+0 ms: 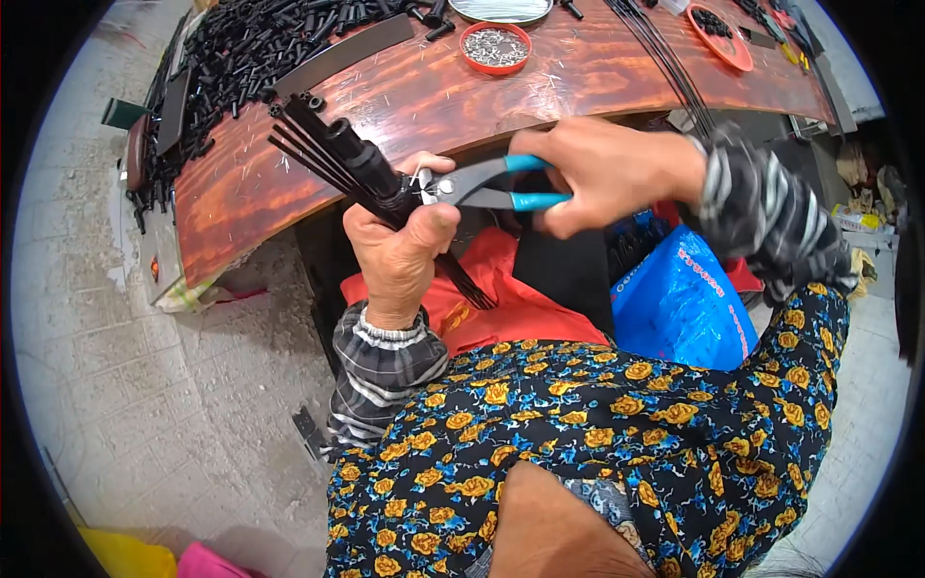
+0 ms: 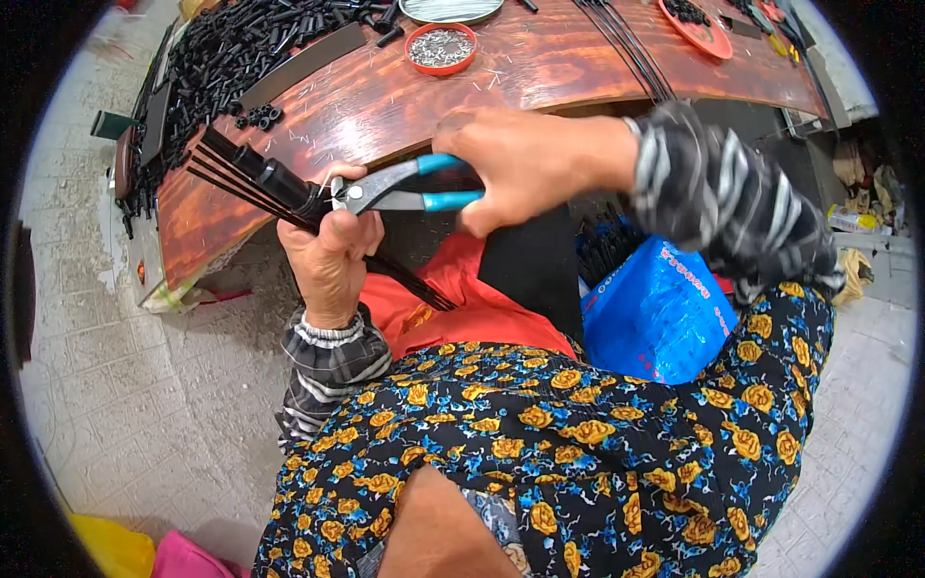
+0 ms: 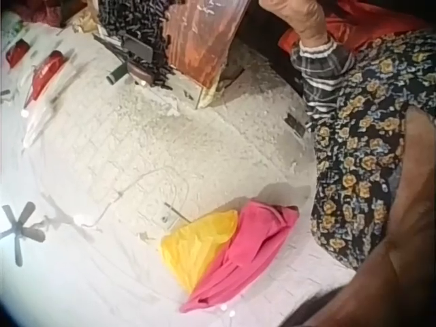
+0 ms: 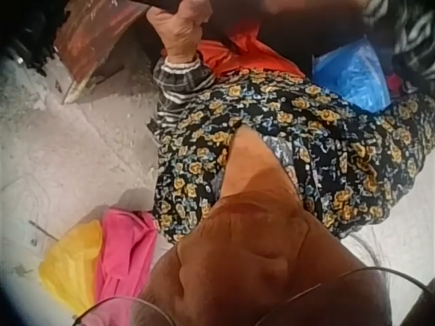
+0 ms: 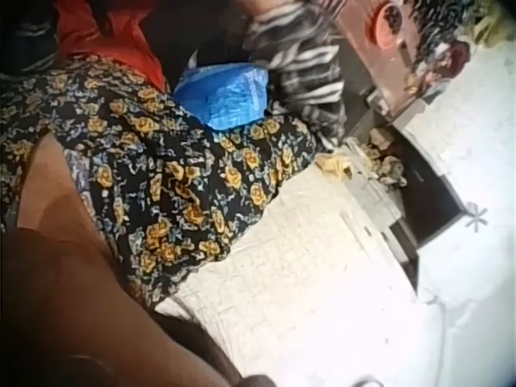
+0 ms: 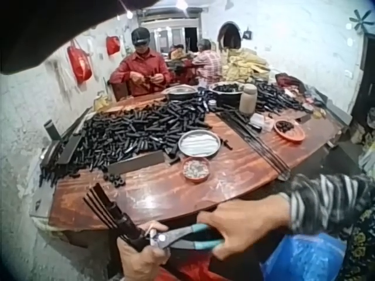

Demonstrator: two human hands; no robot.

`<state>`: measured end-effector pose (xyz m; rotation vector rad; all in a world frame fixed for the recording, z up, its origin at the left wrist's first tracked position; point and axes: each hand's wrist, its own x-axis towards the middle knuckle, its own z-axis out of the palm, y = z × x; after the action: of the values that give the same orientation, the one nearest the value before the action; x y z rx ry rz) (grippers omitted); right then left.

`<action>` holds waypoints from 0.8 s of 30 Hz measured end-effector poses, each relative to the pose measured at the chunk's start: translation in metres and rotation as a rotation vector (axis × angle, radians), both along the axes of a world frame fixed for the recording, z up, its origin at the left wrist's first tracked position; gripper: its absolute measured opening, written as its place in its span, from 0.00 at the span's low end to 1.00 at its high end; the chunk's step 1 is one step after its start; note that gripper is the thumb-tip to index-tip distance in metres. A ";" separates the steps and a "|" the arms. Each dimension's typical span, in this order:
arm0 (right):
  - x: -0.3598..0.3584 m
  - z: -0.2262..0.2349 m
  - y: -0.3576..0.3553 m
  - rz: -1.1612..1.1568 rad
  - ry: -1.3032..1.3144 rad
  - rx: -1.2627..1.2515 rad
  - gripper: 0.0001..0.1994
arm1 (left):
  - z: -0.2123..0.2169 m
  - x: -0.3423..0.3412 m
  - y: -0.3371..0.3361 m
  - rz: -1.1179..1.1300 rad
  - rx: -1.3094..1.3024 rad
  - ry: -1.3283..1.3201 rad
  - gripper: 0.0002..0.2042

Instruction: Assembling black flexible components into a plastic base at a manufacturing workbench.

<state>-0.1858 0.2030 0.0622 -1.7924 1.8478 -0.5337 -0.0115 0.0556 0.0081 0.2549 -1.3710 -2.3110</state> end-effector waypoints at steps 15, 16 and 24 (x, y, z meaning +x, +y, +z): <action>0.010 -0.004 0.003 -0.042 0.164 -0.071 0.26 | 0.010 -0.004 -0.003 0.134 0.125 -0.216 0.49; 0.013 -0.001 0.003 -0.060 0.245 -0.092 0.27 | 0.011 -0.005 -0.002 0.200 0.170 -0.239 0.48; 0.020 -0.005 0.006 -0.098 0.445 -0.204 0.26 | 0.015 -0.003 0.003 0.216 0.120 -0.216 0.46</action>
<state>-0.1654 0.2087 0.0567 -2.0943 2.2545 -0.3907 -0.0143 0.0588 0.0234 0.6737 -1.2335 -2.2360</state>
